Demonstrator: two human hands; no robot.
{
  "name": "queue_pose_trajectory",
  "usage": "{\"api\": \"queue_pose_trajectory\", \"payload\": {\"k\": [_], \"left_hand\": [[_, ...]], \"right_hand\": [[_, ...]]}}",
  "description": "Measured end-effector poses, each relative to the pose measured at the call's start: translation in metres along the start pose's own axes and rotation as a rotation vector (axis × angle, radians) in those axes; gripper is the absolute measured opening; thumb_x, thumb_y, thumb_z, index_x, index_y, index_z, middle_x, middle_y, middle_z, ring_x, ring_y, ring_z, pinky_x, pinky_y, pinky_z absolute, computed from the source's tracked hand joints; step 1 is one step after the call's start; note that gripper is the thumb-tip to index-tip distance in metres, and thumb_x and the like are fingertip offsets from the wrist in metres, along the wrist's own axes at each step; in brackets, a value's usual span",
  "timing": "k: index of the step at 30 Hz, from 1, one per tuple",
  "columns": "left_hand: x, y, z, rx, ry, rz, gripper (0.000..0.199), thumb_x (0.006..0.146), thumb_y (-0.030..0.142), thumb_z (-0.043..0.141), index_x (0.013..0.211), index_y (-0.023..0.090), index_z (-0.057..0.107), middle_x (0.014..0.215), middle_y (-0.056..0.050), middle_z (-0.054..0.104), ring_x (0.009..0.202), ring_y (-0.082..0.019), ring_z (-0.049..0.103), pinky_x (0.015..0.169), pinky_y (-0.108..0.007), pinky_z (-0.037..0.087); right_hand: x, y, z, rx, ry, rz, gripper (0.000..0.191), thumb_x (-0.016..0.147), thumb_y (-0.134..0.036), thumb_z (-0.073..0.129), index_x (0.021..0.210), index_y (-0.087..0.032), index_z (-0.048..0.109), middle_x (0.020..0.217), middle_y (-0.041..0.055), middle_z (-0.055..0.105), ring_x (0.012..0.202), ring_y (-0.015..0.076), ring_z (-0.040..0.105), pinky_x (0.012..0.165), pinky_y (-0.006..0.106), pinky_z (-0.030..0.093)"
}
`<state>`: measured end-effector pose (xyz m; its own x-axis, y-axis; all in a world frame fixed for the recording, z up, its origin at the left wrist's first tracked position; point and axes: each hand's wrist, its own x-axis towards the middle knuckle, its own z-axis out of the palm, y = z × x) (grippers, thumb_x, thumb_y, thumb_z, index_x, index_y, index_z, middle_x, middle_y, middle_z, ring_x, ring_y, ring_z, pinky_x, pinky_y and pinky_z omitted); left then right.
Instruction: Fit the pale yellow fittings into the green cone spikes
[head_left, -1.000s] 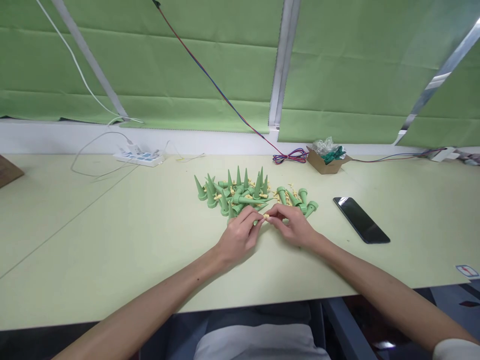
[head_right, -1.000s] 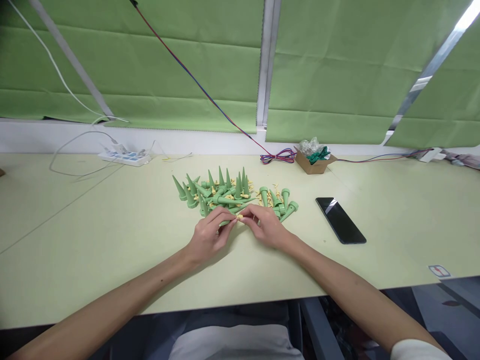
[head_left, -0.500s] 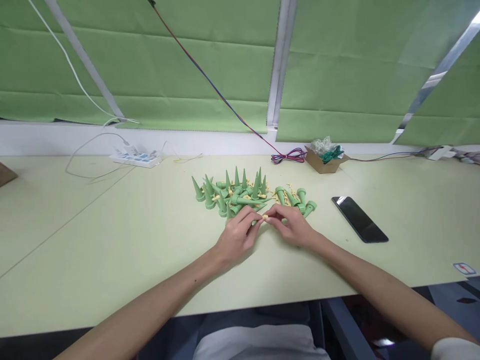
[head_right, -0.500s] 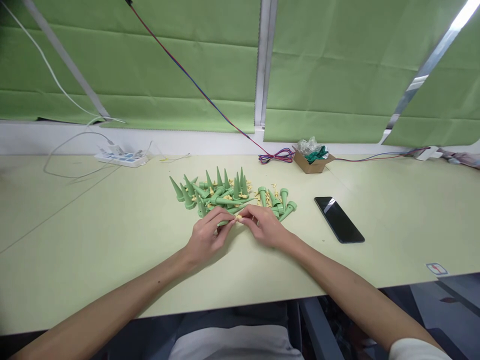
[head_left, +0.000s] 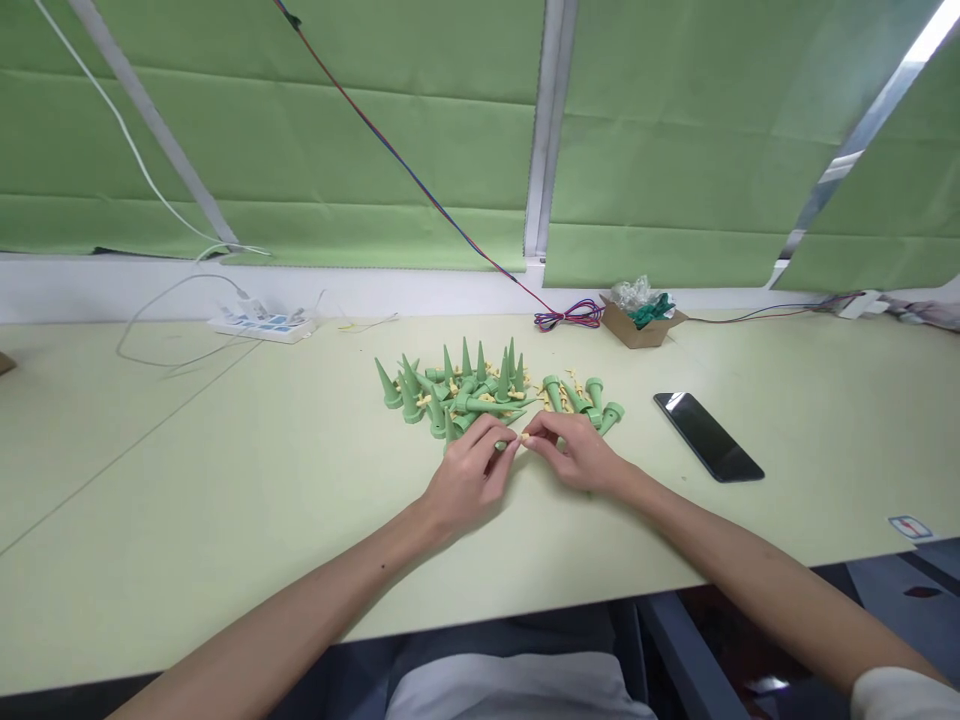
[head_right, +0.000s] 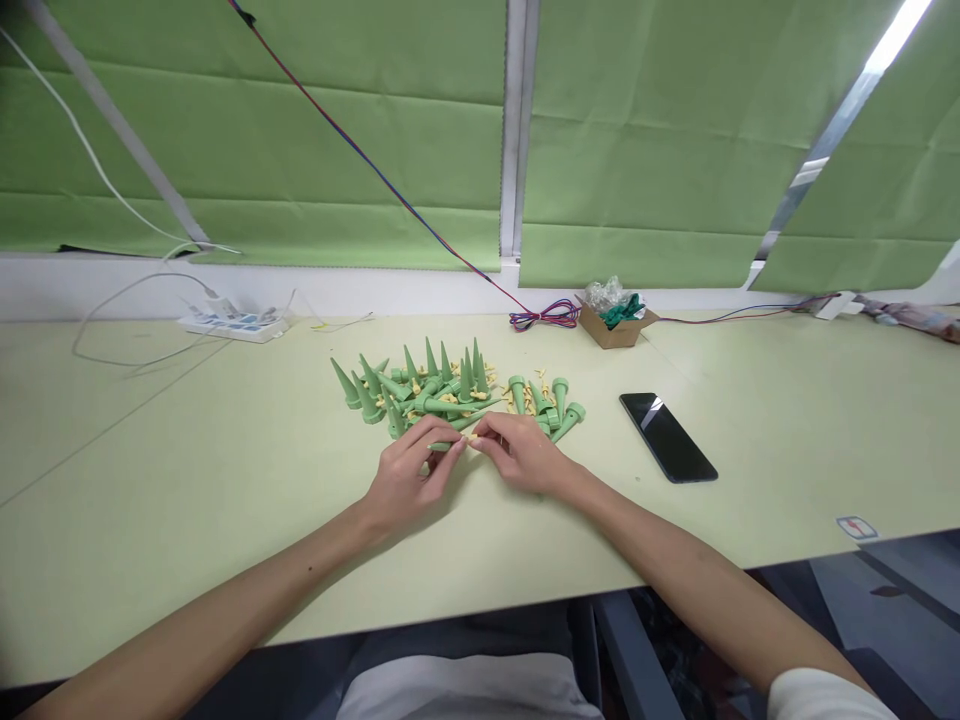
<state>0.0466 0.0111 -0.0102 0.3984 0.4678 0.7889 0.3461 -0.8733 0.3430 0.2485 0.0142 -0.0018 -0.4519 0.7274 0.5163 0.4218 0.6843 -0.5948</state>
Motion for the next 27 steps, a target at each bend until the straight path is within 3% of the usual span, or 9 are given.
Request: {"api": "queue_pose_trajectory", "payload": {"k": [17, 27], "left_hand": [[0.0006, -0.0003, 0.0018, -0.036, 0.041, -0.006, 0.008, 0.092, 0.009, 0.057, 0.095, 0.017, 0.06, 0.085, -0.004, 0.061, 0.065, -0.009, 0.057, 0.044, -0.017, 0.043], [-0.0024, -0.0021, 0.0007, 0.0, 0.04, 0.038, 0.009, 0.092, 0.01, 0.056, 0.095, 0.018, 0.059, 0.086, -0.004, 0.061, 0.066, -0.01, 0.056, 0.049, -0.021, 0.045]], "right_hand": [[-0.0003, 0.0006, -0.001, -0.012, 0.003, -0.027, 0.021, 0.098, -0.031, 0.053, 0.082, -0.019, 0.058, 0.068, 0.0008, 0.06, 0.058, 0.0131, 0.049, 0.055, 0.026, 0.039], [0.0014, -0.0038, -0.0004, -0.027, 0.026, -0.059, 0.021, 0.099, -0.03, 0.051, 0.081, -0.02, 0.056, 0.065, -0.0003, 0.057, 0.057, 0.0127, 0.047, 0.052, 0.025, 0.037]]}}
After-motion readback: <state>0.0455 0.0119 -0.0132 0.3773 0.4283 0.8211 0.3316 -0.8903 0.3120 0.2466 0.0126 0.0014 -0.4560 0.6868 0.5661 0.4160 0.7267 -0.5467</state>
